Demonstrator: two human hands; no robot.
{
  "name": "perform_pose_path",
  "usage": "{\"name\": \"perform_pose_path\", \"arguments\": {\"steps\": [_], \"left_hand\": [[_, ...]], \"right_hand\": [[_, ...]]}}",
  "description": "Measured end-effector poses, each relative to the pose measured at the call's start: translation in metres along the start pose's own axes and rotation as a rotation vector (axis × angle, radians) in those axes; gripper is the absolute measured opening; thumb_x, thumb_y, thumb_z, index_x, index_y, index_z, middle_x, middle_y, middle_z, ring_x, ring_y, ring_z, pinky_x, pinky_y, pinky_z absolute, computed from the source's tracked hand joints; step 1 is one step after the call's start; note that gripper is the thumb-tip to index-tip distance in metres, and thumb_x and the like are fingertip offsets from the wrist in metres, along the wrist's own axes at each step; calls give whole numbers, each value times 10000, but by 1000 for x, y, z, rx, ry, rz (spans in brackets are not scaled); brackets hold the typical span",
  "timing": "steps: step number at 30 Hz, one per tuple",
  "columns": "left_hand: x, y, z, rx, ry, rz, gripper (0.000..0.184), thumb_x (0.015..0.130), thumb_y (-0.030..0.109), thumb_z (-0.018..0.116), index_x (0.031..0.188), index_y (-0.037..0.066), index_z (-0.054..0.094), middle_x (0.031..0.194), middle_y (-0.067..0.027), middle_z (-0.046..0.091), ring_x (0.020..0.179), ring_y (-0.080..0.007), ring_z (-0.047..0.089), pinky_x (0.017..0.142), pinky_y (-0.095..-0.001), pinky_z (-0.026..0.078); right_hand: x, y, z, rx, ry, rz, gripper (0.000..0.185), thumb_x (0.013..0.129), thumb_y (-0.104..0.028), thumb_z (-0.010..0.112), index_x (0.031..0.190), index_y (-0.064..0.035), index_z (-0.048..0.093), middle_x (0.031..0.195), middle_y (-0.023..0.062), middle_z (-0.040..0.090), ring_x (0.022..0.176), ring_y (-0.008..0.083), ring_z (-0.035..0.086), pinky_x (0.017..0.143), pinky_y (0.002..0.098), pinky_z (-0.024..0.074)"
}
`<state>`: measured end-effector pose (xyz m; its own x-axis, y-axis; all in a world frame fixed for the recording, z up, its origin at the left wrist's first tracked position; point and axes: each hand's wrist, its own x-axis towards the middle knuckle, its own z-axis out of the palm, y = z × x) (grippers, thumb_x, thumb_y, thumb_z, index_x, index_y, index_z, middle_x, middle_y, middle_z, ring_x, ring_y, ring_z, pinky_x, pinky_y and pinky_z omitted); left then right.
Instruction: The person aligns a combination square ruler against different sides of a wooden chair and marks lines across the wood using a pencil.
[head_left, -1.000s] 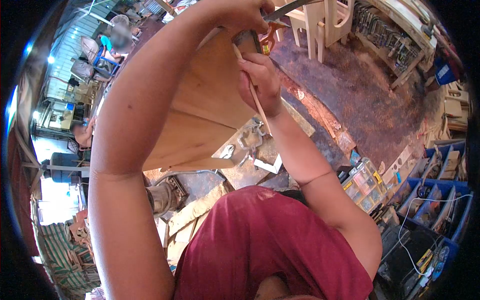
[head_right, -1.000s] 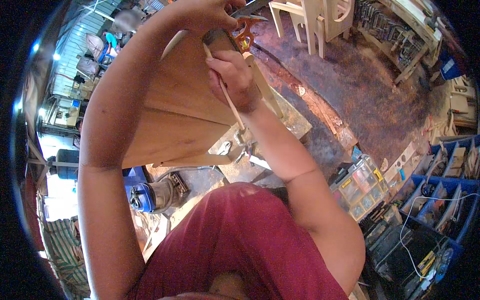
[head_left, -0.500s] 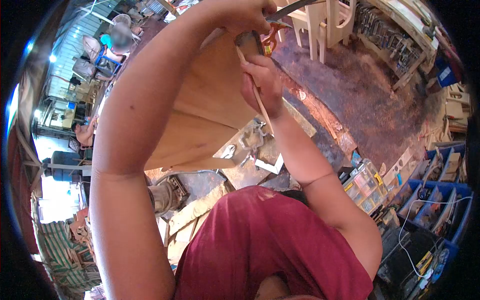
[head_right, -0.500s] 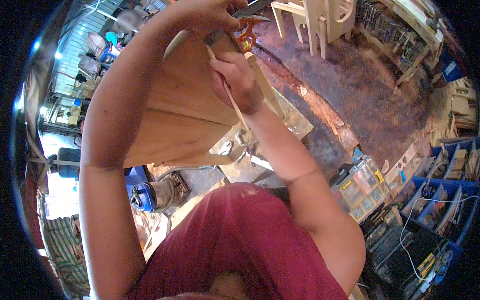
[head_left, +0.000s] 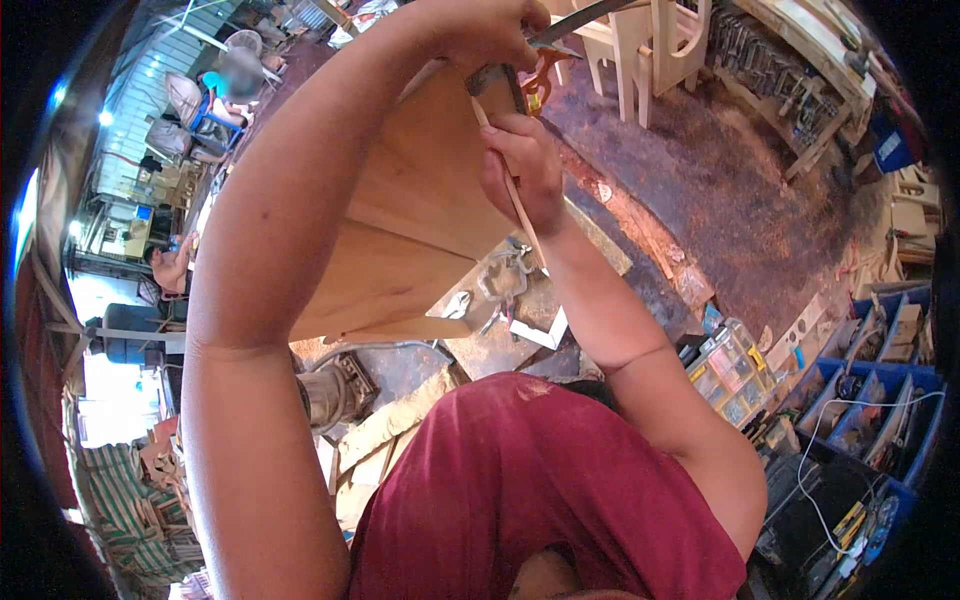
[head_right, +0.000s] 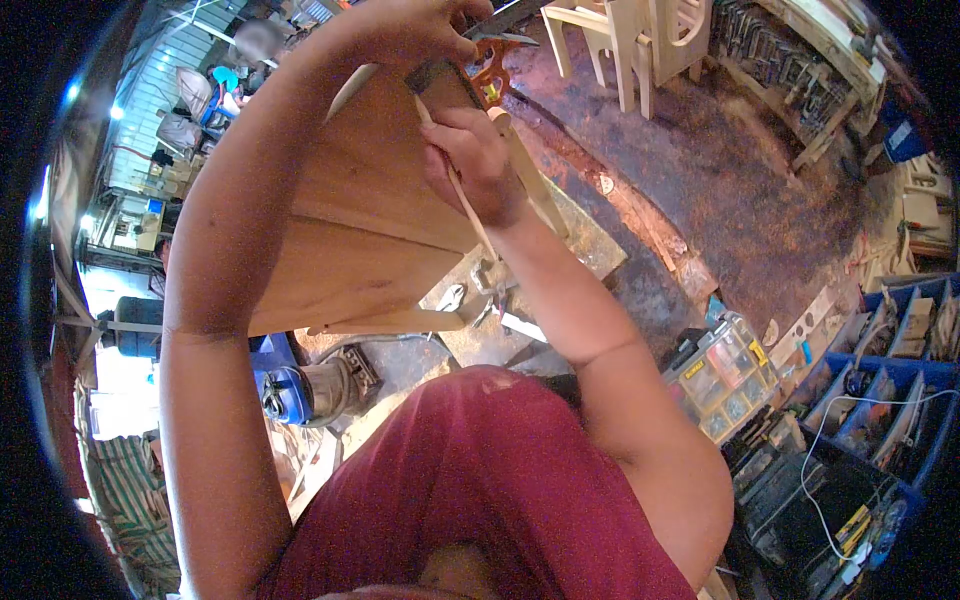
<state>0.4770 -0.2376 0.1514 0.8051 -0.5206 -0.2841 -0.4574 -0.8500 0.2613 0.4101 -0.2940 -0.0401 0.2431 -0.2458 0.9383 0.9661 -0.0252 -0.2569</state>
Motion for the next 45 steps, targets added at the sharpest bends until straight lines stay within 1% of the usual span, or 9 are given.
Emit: {"name": "perform_pose_path", "arguments": {"steps": [14, 21, 25, 34, 38, 40, 41, 43, 45], "left_hand": [[-2, 5, 0, 22, 9, -120, 267, 695, 105, 660, 948, 20, 655, 767, -94, 659, 700, -157, 593, 644, -347, 487], [-6, 8, 0, 9, 9, -133, 249, 703, 111, 640, 937, 23, 643, 739, -72, 647, 665, -166, 601, 609, -352, 492], [-5, 7, -1, -122, -51, -234, 232, 721, 119, 636, 933, 26, 655, 781, -112, 670, 652, -192, 606, 614, -378, 514], [0, -6, 7, 142, 118, -26, 334, 713, 123, 703, 1017, 3, 640, 864, -103, 675, 786, -207, 635, 732, -333, 493], [-35, 16, 27, 431, 884, 369, 351, 731, 232, 718, 1021, 44, 655, 894, -153, 659, 826, -330, 631, 737, -381, 495], [-102, 65, 34, 208, 691, 292, 285, 788, 169, 714, 1005, 0, 639, 970, -113, 647, 895, -203, 625, 812, -327, 487], [-142, 83, 45, -76, 549, 184, 205, 813, 109, 684, 981, -4, 647, 921, -109, 654, 860, -262, 633, 783, -345, 498], [-215, 95, 67, -205, 465, 444, 224, 816, 221, 695, 780, 4, 649, 800, -97, 658, 720, -179, 622, 621, -284, 476], [-277, 126, 120, -525, 865, 519, 252, 807, 245, 682, 668, 47, 612, 723, -103, 644, 615, -168, 593, 537, -274, 449]], "right_hand": [[-9, -16, -31, 162, 84, 53, 206, 843, -73, 592, 1036, -16, 546, 968, 169, 607, 856, 290, 621, 737, 371, 501], [7, 33, -56, 273, 182, 810, 345, 928, -275, 575, 1096, 21, 525, 1036, 132, 626, 858, 195, 626, 792, 304, 506], [20, 67, -35, 324, -41, 888, 473, 801, -262, 734, 1088, 11, 475, 1003, 128, 606, 858, 181, 622, 741, 290, 514], [37, 56, -29, 744, 115, 1034, 430, 757, -67, 756, 1033, -30, 428, 901, 74, 577, 777, 136, 592, 630, 248, 498], [36, 47, -51, 580, 216, 953, 369, 784, -51, 718, 1031, -28, 444, 905, 52, 546, 807, 104, 539, 672, 242, 486], [20, 55, -74, 501, 229, 814, 331, 798, -58, 702, 1027, -33, 464, 890, 44, 537, 810, 101, 532, 679, 235, 476], [17, 44, -90, 509, 213, 873, 310, 804, -52, 691, 1021, -35, 470, 885, 47, 539, 782, 97, 531, 647, 227, 466], [5, 13, -119, 509, 202, 972, 272, 814, -27, 668, 1007, -40, 476, 876, 51, 543, 729, 87, 528, 582, 209, 439], [-18, -5, -137, 488, 209, 1045, 262, 817, 11, 645, 991, -52, 460, 870, 53, 552, 666, 70, 519, 508, 193, 395]]}}
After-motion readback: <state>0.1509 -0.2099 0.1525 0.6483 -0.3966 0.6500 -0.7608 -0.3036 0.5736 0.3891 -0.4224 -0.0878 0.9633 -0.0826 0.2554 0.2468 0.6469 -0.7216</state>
